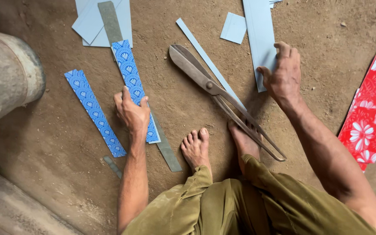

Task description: The person sits on a dirt floor and uses large shears to cut long strips of light blue paper into shorter pieces. They repeatedly pick up a strip, cut it, and set the pieces aside, occasionally stacking the cut pieces. Later, they cut similar strips of blue patterned paper in the same manner.

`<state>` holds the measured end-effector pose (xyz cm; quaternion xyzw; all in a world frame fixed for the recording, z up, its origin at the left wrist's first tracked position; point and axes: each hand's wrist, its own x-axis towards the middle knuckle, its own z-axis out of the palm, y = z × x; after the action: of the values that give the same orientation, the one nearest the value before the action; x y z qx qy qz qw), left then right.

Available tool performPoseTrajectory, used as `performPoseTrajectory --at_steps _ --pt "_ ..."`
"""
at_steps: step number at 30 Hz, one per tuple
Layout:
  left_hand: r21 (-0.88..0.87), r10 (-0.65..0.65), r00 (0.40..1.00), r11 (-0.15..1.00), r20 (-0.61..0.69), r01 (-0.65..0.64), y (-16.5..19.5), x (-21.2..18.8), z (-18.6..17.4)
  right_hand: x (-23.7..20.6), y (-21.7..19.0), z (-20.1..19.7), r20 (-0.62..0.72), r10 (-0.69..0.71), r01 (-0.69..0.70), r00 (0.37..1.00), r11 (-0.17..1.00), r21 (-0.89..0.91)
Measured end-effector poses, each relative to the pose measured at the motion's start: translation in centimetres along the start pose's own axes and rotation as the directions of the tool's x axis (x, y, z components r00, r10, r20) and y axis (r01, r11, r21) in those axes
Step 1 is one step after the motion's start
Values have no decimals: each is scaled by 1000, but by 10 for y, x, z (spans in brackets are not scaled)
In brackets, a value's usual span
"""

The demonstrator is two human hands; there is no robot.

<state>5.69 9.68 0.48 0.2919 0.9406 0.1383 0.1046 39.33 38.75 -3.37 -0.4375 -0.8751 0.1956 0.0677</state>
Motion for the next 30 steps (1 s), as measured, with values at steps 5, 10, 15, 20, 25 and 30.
performPoseTrajectory --at_steps 5,10,15,20,25,30 --pt "-56 -57 997 997 -50 54 -5 -2 -8 6 9 -11 58 284 -287 957 899 330" --pt "-24 -68 998 997 -18 67 -4 3 -24 -8 4 -38 166 347 -360 923 626 692" --pt "-124 -108 993 987 -43 102 -11 7 -29 -42 -29 -47 231 238 -317 943 434 844" --pt "-494 -195 981 851 17 177 -26 0 -21 -62 -64 -51 287 191 -344 939 450 824" --pt "-960 17 963 90 269 267 20 -49 11 -80 -106 -46 435 173 -440 883 628 642" --pt "-852 -20 853 45 522 522 86 -87 56 -93 -135 -29 506 -88 -390 858 529 754"
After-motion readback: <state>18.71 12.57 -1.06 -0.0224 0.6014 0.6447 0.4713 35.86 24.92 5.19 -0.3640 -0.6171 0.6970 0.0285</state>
